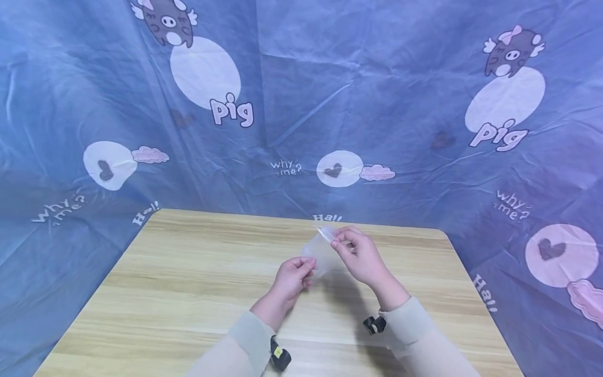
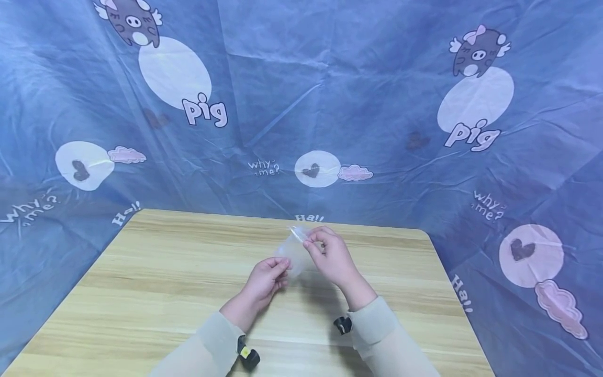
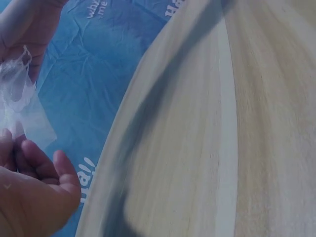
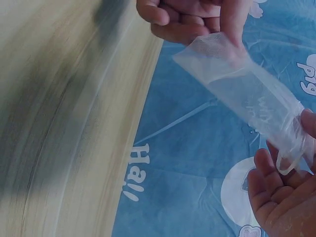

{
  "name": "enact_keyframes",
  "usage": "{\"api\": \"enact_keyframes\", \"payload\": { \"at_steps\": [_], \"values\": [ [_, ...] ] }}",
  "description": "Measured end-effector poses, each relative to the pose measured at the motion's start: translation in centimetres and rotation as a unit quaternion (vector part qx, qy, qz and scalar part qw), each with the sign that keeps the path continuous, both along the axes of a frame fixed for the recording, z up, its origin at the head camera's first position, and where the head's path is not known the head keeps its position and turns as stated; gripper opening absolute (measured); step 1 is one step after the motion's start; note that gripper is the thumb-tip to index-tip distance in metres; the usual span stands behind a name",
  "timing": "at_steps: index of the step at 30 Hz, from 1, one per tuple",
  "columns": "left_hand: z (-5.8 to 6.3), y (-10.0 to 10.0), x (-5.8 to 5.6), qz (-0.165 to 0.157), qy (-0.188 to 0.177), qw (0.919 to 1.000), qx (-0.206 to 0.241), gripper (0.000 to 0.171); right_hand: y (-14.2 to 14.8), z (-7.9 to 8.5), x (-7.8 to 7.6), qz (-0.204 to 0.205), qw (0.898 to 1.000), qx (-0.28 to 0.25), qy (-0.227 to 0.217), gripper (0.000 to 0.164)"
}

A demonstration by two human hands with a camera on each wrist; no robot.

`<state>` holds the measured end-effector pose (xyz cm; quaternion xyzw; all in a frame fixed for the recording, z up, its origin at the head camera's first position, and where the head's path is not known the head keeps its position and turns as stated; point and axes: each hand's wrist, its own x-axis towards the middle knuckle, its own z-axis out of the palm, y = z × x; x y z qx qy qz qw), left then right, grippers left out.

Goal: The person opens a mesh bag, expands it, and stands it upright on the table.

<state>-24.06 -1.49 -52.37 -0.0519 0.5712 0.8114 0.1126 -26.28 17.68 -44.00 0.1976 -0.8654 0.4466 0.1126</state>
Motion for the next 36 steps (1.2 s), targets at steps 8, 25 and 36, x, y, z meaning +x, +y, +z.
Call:
{"api": "enact_keyframes", "payload": {
  "at_steps": [8,25,36],
  "values": [
    [0.5,-0.7,0.2,0.0,-0.02,0.9987,0.046,0.023,0.3,0.1,0.1,0.001,1.0,0.004,-0.003,0.01],
    [0.4,-0.7,0.0,-0.017,0.0,0.9997,0.019,0.02,0.1,0.3,0.1,-0.004,1.0,-0.002,-0.017,0.011],
    [0.0,0.6,0.4,-0.031,0.113,0.9807,-0.157,0.015,0.1,0.7,0.3,-0.01,1.0,-0.004,0.001,0.009]
  ]
}}
